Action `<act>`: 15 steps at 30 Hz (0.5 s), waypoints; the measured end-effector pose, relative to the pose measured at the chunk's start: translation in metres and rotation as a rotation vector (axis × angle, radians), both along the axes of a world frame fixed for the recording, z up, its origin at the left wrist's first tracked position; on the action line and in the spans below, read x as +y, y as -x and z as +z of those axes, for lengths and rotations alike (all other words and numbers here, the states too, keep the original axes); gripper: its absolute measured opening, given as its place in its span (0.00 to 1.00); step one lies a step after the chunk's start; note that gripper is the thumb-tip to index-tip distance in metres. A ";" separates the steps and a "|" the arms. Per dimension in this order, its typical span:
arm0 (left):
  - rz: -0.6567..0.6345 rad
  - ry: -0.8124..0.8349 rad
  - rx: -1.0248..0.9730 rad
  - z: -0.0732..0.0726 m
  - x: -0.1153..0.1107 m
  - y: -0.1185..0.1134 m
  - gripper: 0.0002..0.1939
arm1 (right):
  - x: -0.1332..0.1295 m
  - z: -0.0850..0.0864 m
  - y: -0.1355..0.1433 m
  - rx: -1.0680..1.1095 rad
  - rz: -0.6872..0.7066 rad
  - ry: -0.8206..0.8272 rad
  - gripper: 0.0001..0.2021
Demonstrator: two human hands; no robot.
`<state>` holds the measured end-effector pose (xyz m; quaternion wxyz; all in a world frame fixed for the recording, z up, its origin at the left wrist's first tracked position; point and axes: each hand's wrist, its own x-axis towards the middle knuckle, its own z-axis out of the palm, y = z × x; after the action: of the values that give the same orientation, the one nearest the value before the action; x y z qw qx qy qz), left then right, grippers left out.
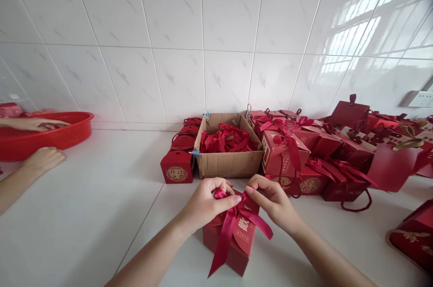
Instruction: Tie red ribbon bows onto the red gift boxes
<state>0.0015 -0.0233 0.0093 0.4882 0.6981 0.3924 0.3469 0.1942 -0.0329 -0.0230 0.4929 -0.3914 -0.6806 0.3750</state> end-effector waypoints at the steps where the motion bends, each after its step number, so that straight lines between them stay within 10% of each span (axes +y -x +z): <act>1: -0.002 0.001 0.002 0.000 0.000 0.000 0.25 | 0.000 0.000 0.000 -0.002 -0.005 0.001 0.18; 15: -0.008 0.030 0.037 -0.003 0.005 0.004 0.18 | 0.002 0.004 -0.011 -0.158 -0.011 -0.084 0.18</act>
<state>-0.0022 -0.0180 0.0060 0.4927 0.6987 0.4036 0.3258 0.2054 -0.0309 -0.0191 0.4556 -0.4027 -0.7303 0.3113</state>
